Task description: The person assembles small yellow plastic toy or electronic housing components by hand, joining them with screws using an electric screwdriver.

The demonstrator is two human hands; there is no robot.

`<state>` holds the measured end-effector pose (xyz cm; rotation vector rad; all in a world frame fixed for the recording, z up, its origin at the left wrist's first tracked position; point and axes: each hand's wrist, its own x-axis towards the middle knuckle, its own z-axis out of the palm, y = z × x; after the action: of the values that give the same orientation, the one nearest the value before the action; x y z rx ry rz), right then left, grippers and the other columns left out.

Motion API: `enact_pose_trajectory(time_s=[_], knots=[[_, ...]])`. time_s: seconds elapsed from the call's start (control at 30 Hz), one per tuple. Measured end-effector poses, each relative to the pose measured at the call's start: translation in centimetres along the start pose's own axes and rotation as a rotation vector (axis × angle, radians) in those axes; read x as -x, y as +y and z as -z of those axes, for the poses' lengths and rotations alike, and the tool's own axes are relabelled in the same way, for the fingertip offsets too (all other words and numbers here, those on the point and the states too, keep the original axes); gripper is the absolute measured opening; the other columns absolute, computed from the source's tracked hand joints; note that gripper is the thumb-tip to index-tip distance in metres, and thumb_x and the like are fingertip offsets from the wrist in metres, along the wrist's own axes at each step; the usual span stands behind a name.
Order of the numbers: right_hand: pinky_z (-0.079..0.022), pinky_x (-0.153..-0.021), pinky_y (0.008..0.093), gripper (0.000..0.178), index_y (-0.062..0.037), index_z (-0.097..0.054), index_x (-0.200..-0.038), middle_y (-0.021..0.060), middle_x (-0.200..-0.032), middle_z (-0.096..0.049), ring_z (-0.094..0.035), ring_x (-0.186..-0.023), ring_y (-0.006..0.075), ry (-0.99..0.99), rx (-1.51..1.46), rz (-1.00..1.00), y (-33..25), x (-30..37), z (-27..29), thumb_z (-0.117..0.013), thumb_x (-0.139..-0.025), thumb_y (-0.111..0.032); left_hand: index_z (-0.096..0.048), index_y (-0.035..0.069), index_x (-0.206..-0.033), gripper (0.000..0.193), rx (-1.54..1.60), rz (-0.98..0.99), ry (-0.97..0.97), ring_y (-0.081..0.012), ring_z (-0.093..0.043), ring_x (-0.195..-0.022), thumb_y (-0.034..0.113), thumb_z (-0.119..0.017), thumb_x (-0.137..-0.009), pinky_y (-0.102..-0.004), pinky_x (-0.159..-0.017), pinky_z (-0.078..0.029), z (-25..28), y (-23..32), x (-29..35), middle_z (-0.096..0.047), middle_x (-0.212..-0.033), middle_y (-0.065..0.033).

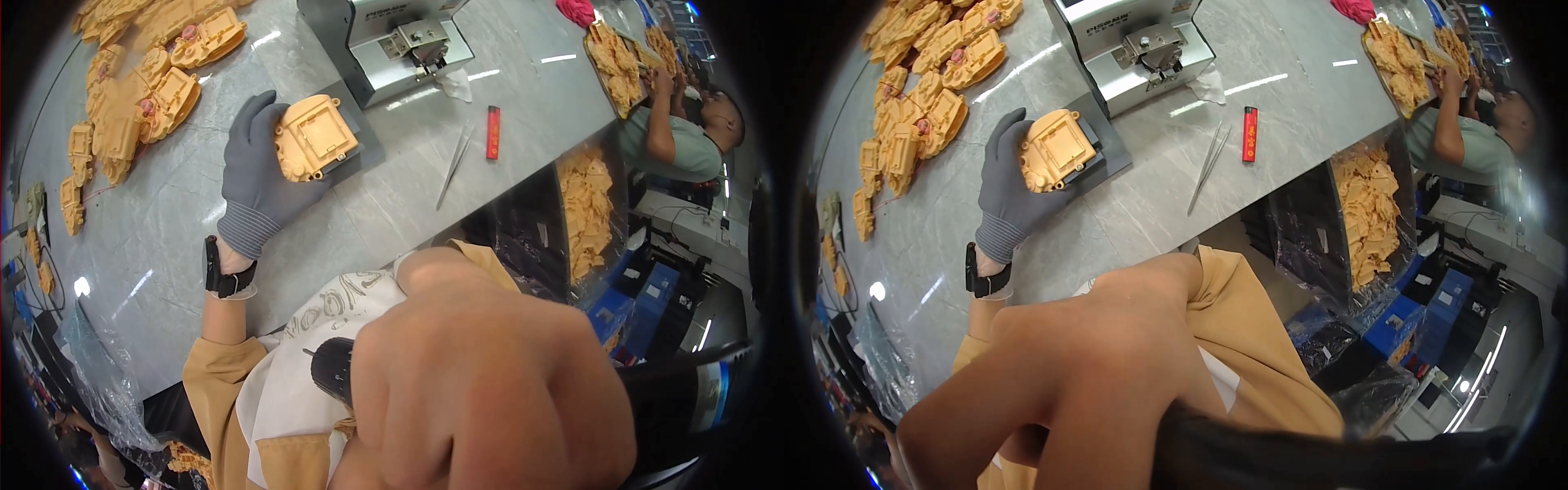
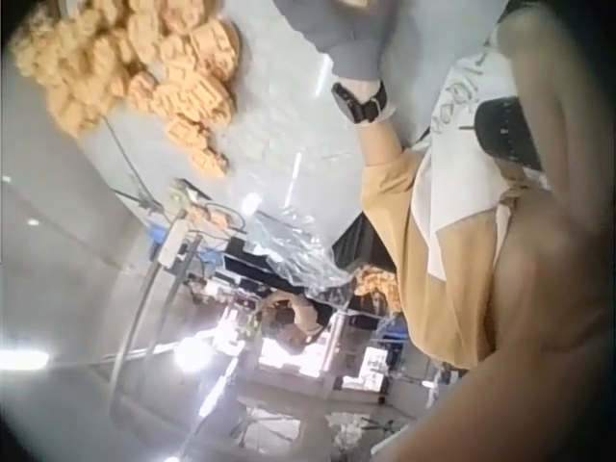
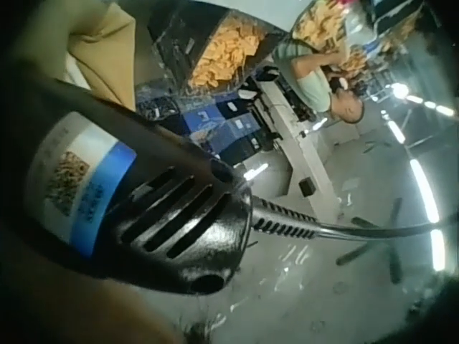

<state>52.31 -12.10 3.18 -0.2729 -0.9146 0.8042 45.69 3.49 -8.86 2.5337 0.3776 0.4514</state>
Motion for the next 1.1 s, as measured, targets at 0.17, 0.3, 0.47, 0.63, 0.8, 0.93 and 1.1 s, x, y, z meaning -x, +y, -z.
enact_pose_trajectory(time_s=[0.17, 0.3, 0.47, 0.63, 0.8, 0.93, 1.1], knots=[[-0.042, -0.044, 0.0314, 0.005, -0.0047, -0.049, -0.083, 0.0161, -0.079, -0.061, -0.054, -0.050, 0.0231, -0.005, 0.089, 0.014, 1.5, -0.8, 0.9, -0.052, -0.082, -0.009, -0.040, 0.007, -0.116, 0.078, 0.043, 0.027, 0.075, -0.0332, -0.041, -0.113, 0.030, -0.078, -0.052, -0.0405, -0.092, -0.038, -0.3, 0.4, 0.7, -0.039, -0.125, -0.0152], [-0.043, -0.046, 0.0320, 0.007, -0.0053, -0.049, -0.087, 0.0149, -0.079, -0.060, -0.055, -0.052, 0.0229, -0.021, 0.152, 0.036, 1.2, -0.5, 0.1, -0.053, -0.081, -0.008, -0.038, 0.009, -0.121, 0.084, 0.083, 0.027, 0.032, -0.0318, -0.041, -0.113, 0.032, -0.079, -0.051, -0.0382, -0.092, -0.040, -0.4, -0.4, 0.7, -0.037, -0.128, -0.0142], [-0.044, -0.049, 0.0327, 0.013, -0.0062, -0.049, -0.092, 0.0133, -0.079, -0.059, -0.056, -0.054, 0.0226, -0.008, 0.299, 0.076, 2.1, -0.4, 0.5, -0.053, -0.080, -0.007, -0.037, 0.007, -0.125, 0.087, 0.201, 0.013, 0.031, -0.0320, -0.045, -0.111, 0.032, -0.079, -0.053, -0.0376, -0.091, -0.041, -0.5, -1.5, 1.2, -0.040, -0.126, -0.0154], [-0.045, -0.052, 0.0333, 0.019, -0.0070, -0.049, -0.097, 0.0118, -0.079, -0.059, -0.057, -0.057, 0.0224, -0.023, 0.439, 0.105, -0.1, 0.5, -1.3, -0.054, -0.079, -0.006, -0.041, 0.006, -0.122, 0.083, 0.217, 0.022, 0.057, -0.0324, -0.046, -0.110, 0.035, -0.078, -0.054, -0.0388, -0.091, -0.040, -0.4, -2.0, 1.7, -0.044, -0.124, -0.0162], [-0.046, -0.063, 0.0328, 0.036, -0.0075, -0.041, -0.112, 0.0139, -0.087, -0.059, -0.055, -0.059, 0.0203, 0.301, 0.876, 0.397, -4.8, 0.4, 5.3, -0.054, -0.078, -0.005, -0.045, 0.006, -0.120, 0.083, 0.097, -0.025, 0.044, -0.0309, -0.049, -0.106, 0.034, -0.079, -0.050, -0.0386, -0.089, -0.040, 0.3, -0.9, 1.4, -0.048, -0.119, -0.0150], [-0.047, -0.054, 0.0330, 0.045, 0.0025, -0.035, -0.115, 0.0149, -0.069, -0.056, -0.053, -0.053, 0.0188, 0.534, 1.180, 0.456, -5.6, -2.1, 11.7, -0.058, -0.076, -0.001, -0.045, 0.005, -0.120, 0.084, 0.159, -0.004, 0.039, -0.0300, -0.049, -0.105, 0.035, -0.079, -0.048, -0.0387, -0.090, -0.040, 0.2, -1.2, 2.2, -0.049, -0.116, -0.0140], [-0.043, -0.053, 0.0352, 0.039, 0.0046, -0.039, -0.110, 0.0105, -0.066, -0.052, -0.050, -0.052, 0.0181, 0.395, 0.886, 0.429, -3.3, -3.3, 13.0, -0.057, -0.076, 0.003, -0.043, 0.003, -0.120, 0.086, 0.091, -0.015, 0.141, -0.0317, -0.048, -0.106, 0.038, -0.079, -0.049, -0.0415, -0.094, -0.036, -0.6, -2.0, 3.3, -0.049, -0.115, -0.0134]])
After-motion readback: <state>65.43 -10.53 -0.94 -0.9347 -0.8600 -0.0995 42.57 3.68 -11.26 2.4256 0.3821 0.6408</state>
